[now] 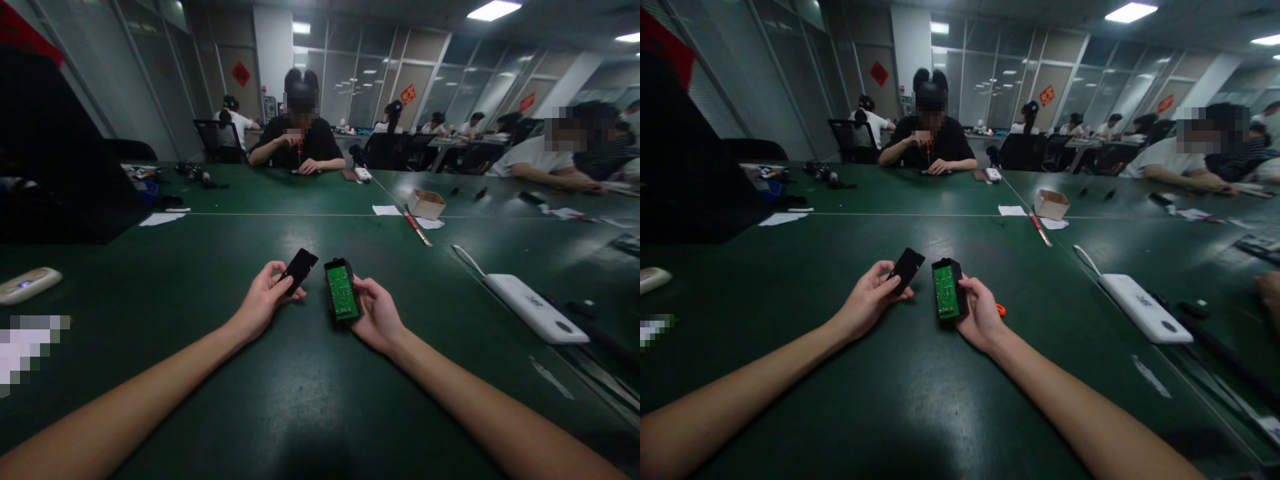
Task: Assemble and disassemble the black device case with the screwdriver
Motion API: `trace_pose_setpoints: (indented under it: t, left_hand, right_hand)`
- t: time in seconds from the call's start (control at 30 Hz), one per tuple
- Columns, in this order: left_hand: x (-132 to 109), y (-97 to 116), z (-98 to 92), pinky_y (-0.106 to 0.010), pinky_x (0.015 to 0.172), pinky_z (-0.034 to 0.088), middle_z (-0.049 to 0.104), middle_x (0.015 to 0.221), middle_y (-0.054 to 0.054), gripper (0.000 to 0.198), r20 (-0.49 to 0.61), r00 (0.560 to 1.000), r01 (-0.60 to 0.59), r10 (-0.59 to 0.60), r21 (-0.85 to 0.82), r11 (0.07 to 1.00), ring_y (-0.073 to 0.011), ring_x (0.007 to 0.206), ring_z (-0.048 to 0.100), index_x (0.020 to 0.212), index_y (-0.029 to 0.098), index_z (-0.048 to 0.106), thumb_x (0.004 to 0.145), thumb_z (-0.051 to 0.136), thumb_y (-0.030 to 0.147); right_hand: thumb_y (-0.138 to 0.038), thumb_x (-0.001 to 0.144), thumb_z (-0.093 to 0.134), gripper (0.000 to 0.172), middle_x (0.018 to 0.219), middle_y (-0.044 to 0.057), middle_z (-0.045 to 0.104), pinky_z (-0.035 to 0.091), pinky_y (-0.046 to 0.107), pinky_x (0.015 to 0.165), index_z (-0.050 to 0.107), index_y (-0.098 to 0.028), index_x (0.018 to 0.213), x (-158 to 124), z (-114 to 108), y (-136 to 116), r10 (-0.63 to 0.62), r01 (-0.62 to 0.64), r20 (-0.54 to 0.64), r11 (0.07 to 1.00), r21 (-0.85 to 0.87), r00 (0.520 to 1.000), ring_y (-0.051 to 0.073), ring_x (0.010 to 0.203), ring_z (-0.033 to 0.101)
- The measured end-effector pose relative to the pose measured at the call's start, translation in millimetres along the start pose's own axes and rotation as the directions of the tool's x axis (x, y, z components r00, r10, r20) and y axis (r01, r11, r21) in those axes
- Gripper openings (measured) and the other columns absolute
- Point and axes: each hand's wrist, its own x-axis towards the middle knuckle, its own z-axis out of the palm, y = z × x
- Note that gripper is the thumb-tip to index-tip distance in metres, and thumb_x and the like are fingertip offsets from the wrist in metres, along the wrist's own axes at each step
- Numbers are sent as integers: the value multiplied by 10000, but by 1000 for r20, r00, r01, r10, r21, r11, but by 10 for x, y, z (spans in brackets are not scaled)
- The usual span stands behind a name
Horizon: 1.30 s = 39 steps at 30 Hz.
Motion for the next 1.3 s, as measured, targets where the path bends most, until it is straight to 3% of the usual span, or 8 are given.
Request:
trace_pose_setpoints:
  t: [0.07,0.17,0.3,0.43,0.6,0.83,1.1,1.3]
  left_hand:
    - [-45,-6,71,-255,719,543,713,1065,-90,266,4,998,67,-67,-98,993,-111,716,665,1057,176,518,843,674,205]
    - [-111,-27,161,-266,736,540,693,1141,-134,222,92,974,223,-206,-255,941,-138,804,654,1102,135,621,899,588,219]
    - [-139,-33,182,-338,941,521,684,1183,-142,217,178,951,301,-254,-339,891,-187,992,662,1039,122,702,928,550,231]
    - [-117,-19,136,-360,1060,451,657,1288,-136,245,225,946,290,-234,-262,920,-221,1188,621,1118,153,710,891,625,190]
    - [-101,-59,121,-316,1046,446,675,1271,-121,349,237,949,258,-209,-196,946,-197,1157,643,1199,174,688,850,695,184]
    - [-105,-104,151,-275,934,497,677,1252,-107,449,99,972,224,-211,-150,963,-173,1061,663,1195,178,677,758,784,165]
    - [-138,-130,180,-313,887,534,716,1158,-114,529,46,985,173,-169,-84,981,-174,901,702,1199,152,671,695,830,172]
    - [-148,-136,182,-308,964,516,653,1252,-100,427,69,997,36,-37,20,999,-197,1051,675,1132,156,656,734,802,200]
  right_hand:
    - [-209,803,549,329,968,15,730,501,350,818,639,-236,1118,-17,14,-8,-21,22,47,1000,-15,999,197,857,660]
    - [-187,809,577,410,1051,26,724,503,377,864,607,-252,1213,-44,47,3,-61,68,137,997,-46,989,212,932,667]
    - [-214,827,648,455,1159,46,701,495,415,941,581,-269,1274,-47,73,34,-141,159,190,984,-85,972,233,1053,654]
    - [-227,764,746,540,1230,43,675,491,414,987,577,-280,1274,-15,61,61,-221,234,99,961,-147,970,244,1140,627]
    - [-247,736,794,632,1371,51,598,459,416,1060,535,-281,1312,32,1,130,-330,329,39,915,-234,943,246,1224,587]
    - [-261,752,794,712,1383,66,584,408,385,1111,477,-284,1390,54,1,215,-449,440,77,804,-400,890,216,1233,587]
    - [-264,757,785,719,1396,79,550,424,415,1098,469,-293,1403,-28,106,226,-485,477,107,753,-453,868,251,1284,540]
    - [-271,828,722,681,1452,69,504,329,390,1167,409,-285,1432,-15,112,229,-469,494,180,731,-471,865,217,1337,495]
